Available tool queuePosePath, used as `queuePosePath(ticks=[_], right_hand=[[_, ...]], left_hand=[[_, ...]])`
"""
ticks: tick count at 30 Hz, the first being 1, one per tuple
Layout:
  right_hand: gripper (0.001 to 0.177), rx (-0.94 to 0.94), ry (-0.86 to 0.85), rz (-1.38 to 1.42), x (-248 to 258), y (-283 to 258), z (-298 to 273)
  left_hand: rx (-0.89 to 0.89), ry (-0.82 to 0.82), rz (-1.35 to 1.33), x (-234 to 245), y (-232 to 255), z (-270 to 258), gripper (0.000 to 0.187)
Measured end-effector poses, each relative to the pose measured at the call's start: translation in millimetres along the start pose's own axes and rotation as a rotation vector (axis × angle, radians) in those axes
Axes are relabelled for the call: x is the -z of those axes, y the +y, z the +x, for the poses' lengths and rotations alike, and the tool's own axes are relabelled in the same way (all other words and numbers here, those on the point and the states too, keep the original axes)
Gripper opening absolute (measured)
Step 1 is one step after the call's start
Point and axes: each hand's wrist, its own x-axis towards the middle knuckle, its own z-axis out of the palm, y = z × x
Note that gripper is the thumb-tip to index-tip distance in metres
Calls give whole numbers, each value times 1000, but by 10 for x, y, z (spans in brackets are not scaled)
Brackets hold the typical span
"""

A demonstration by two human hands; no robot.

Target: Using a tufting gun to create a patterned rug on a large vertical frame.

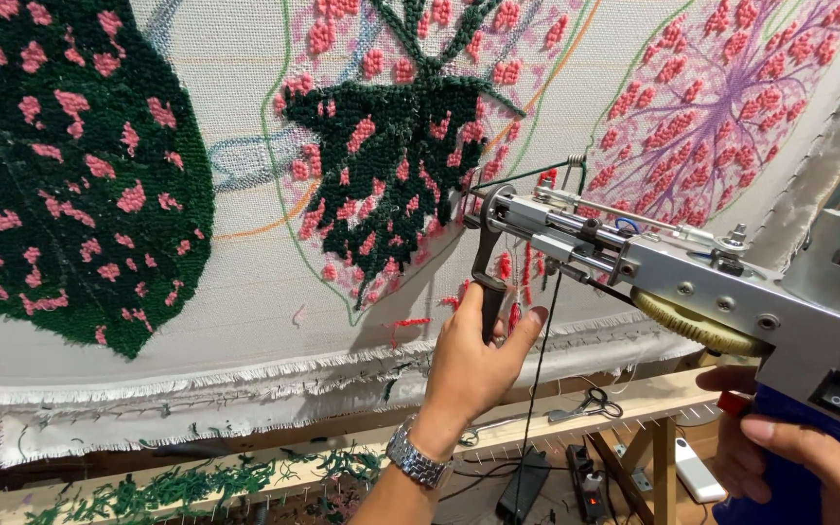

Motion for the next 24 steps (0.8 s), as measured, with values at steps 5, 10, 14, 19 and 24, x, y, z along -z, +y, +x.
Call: queuePosePath(ticks=[5, 10, 14, 19, 24], right_hand=[[51, 81, -77, 33, -124, 27, -4], [47, 197, -89, 68, -516, -105, -224], [45, 343, -136, -46, -720, -114, -324], [40, 477, -114, -92, -911, -36, -374], [34, 520, -147, -71, -1094, 19, -399]], left_hand=[[-5, 13, 29, -11, -166, 61, 38], [-82, 28, -23, 57, -247, 83, 33], [-49, 32, -85, 230, -218, 79, 27], [-97, 97, -59, 363, -248, 96, 30], [-4, 110, -67, 440, -194, 129, 32]])
